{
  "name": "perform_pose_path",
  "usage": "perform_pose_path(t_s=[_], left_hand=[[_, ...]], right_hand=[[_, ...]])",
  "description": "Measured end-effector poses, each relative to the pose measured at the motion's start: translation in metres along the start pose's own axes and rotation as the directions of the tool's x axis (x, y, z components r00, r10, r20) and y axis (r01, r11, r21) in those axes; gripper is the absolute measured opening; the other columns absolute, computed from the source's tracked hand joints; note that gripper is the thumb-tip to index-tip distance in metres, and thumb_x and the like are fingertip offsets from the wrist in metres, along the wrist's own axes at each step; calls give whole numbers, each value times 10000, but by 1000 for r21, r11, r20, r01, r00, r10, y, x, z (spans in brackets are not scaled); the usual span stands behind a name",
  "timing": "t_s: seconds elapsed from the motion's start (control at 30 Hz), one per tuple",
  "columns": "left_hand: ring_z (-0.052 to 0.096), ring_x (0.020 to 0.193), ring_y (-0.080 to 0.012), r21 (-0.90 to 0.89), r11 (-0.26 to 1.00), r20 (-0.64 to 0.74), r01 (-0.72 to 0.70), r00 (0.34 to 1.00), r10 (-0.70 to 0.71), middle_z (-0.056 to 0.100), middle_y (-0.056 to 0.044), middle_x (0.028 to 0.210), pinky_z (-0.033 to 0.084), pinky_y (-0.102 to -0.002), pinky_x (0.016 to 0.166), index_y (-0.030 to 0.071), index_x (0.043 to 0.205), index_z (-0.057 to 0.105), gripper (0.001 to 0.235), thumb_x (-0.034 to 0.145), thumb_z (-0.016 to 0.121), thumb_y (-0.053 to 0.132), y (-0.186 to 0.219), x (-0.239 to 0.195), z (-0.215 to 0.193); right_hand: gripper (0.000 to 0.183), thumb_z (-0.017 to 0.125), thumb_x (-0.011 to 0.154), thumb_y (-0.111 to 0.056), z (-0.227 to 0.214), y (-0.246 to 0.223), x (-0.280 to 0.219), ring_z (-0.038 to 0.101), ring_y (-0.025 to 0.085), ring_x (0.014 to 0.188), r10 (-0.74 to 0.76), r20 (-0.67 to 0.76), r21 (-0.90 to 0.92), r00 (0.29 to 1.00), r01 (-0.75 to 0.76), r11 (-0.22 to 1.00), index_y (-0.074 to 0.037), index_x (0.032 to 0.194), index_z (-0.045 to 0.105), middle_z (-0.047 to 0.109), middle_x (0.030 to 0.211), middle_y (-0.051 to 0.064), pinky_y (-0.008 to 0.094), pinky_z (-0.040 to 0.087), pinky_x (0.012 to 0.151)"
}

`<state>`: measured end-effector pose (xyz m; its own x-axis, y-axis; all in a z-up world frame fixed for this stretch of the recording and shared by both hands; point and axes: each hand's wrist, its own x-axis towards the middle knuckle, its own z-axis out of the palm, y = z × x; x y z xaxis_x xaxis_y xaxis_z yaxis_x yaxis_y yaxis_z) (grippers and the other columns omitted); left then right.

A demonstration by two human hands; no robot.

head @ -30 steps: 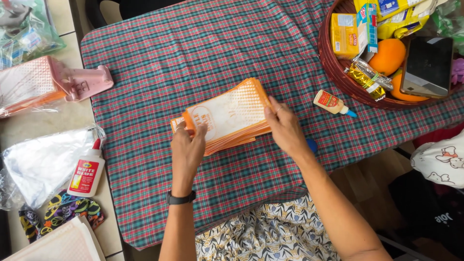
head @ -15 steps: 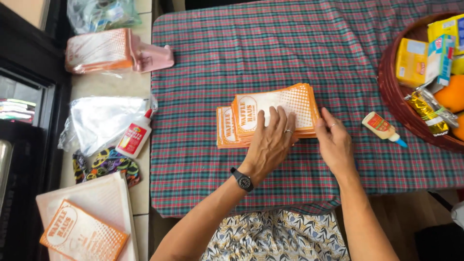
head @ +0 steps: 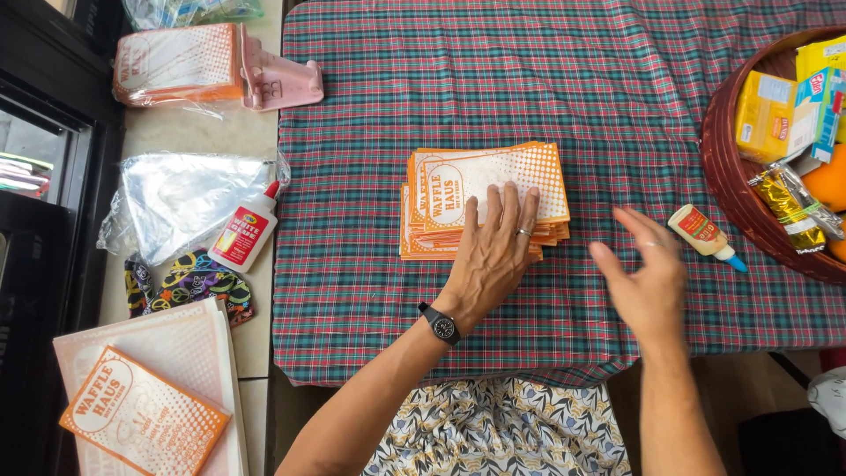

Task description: The person opens stacks of orange-and-white printed paper packs, applies glue from a small bottle to the inner edges, and folds them closed. The person repeats this process for several packs, stacking the finished ones on the table.

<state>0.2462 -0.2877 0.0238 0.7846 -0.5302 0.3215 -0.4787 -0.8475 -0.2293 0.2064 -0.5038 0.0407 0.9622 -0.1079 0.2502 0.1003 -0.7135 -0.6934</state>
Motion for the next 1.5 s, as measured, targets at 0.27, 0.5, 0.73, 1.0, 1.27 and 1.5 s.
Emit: perform_pose_path(t_s=[0.27, 0.5, 0.73, 1.0, 1.27, 1.5], left_hand=[[482, 1393, -397, -36, 999, -91, 16, 996, -19, 473, -219, 1517, 453, -563, 1127, 25, 1604, 215, 758, 968, 585, 208, -2, 1, 7], [475, 1399, -388, -29, 1000, -68, 13, 998, -15, 452, -222, 1523, 460, -560, 1144, 4, 1601, 195, 729, 997, 565, 174, 2, 6, 12], [497, 1363, -401, -80, 993, -150, 87, 984, -99, 478, -236, 1486, 495, -560, 1084, 20, 1555, 325, 564, 1056, 529, 188, 4, 17, 36], [477, 1414, -395, -207, 971, -145, 117, 978, -148, 451, -208, 1532, 459, -594, 1124, 82, 1582, 283, 739, 1001, 670, 323, 0, 17, 45], [298, 1509, -433, -409, 890, 161, 200, 976, -145, 414, -259, 1567, 140, -719, 1193, 63, 1575, 376, 1091, 713, 908, 469, -38, 6, 5], [377, 1478, -432, -270, 954, 88, 133, 990, -113, 478, -255, 1519, 205, -725, 1191, 88, 1513, 458, 857, 793, 865, 310, -34, 5, 15]], right_hand=[[604, 802, 781, -391, -51, 19, -37, 513, 348, 1293, 419, 198, -395, 886, -319, 861, -227, 1353, 698, 603, 1394, 113, 488, 509, 927], [531, 810, 830, -287, -44, 30, -46, 682, 301, 945, 417, 168, -370, 893, -335, 866, -153, 1335, 711, 593, 1277, 110, 442, 601, 835], [526, 798, 841, -293, -42, 28, -47, 685, 299, 952, 422, 152, -374, 894, -343, 862, -155, 1339, 698, 593, 1290, 97, 440, 602, 837], [620, 805, 815, -329, -40, 26, -48, 642, 324, 1103, 319, 156, -350, 935, -249, 903, -134, 1385, 662, 575, 1308, 132, 476, 565, 914], [397, 845, 861, -219, 15, 15, -19, 653, 322, 1135, -264, 36, -193, 964, 266, 944, -158, 1245, 766, 673, 1192, 91, 427, 532, 936], [197, 870, 787, -172, 71, 16, 17, 643, 249, 1023, -515, 80, -219, 854, 519, 827, -222, 969, 814, 749, 1085, -26, 399, 514, 869]])
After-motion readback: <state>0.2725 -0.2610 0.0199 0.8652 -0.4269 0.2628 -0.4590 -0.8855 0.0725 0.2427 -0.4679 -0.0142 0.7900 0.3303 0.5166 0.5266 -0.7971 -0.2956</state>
